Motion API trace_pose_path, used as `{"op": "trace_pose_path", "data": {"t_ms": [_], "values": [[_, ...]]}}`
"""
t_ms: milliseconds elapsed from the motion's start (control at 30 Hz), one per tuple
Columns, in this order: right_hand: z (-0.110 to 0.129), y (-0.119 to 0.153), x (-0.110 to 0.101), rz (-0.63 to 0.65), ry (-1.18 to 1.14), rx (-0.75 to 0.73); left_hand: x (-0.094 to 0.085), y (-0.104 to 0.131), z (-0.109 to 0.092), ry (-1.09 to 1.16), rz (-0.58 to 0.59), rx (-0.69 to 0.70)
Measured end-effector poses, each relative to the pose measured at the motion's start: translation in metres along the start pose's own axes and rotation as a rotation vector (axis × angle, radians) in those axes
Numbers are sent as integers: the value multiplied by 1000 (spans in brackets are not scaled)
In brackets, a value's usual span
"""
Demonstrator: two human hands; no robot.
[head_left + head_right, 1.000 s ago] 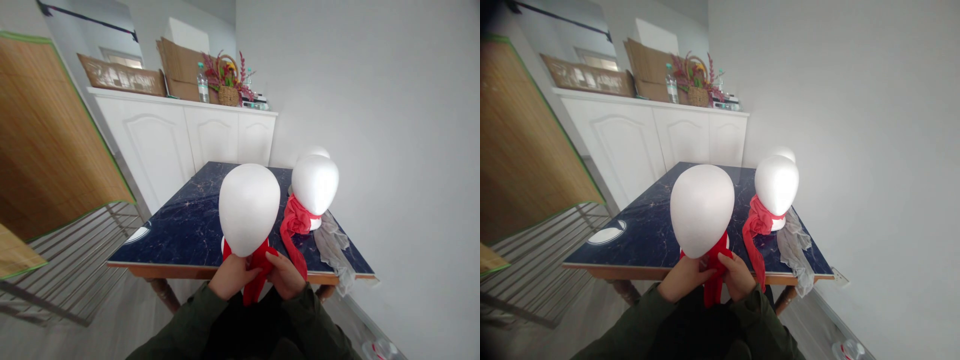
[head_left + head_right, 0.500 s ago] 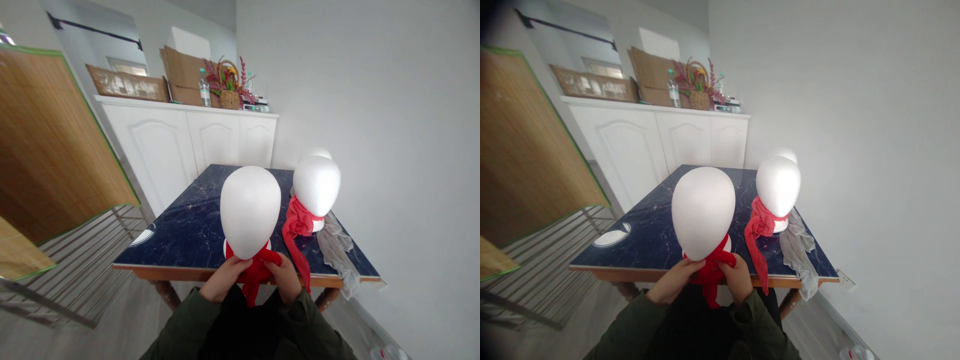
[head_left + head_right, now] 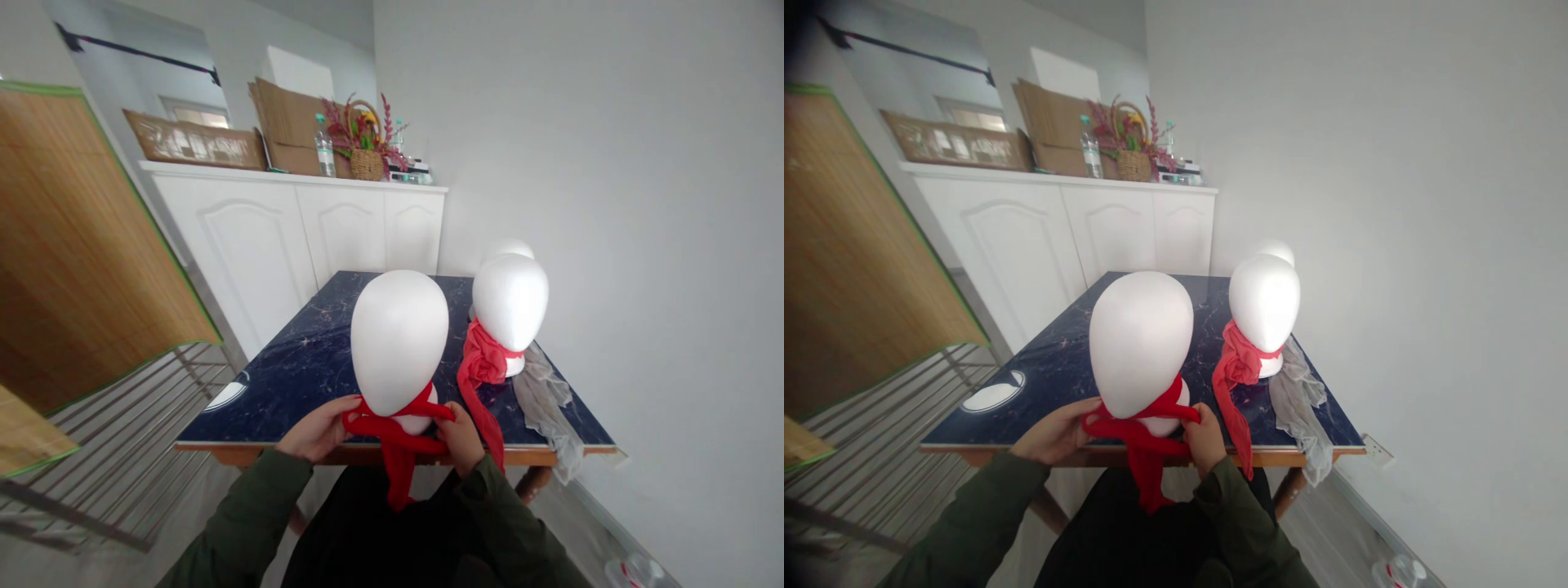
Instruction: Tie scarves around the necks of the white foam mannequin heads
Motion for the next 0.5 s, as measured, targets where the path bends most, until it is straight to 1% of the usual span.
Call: {"op": "trace_pose_path", "data": {"t_ms": [67,133,167,233,333,433,500], "values": [[-1,-3,-1,-35,86,-45,0,7,-7,82,22,112],[-6,-6,0,-56,114,-41,-5,19,-7,253,-23,184],[-8,-7,1,-67,119,-34,-7,26,-3,372,-45,182],[-11,-9,1,-85,109,-7,-4,39,14,648,-41,98],[-12,-11,2,-95,95,36,12,59,43,972,48,-70],[-3,-11,0,-131,193,-38,29,71,65,1097,117,-202],[8,-9,-1,-183,288,-159,37,73,71,1126,119,-227]]}}
Point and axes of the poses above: each hand's wrist, its own y-axis away from the middle knuckle, its own x-axis out of the palm, z = x × y, the point moved 8 cm from there along -y, towards the middle knuckle, and after that the axes turned 2 degrees about -z, right-handed, at the moved point
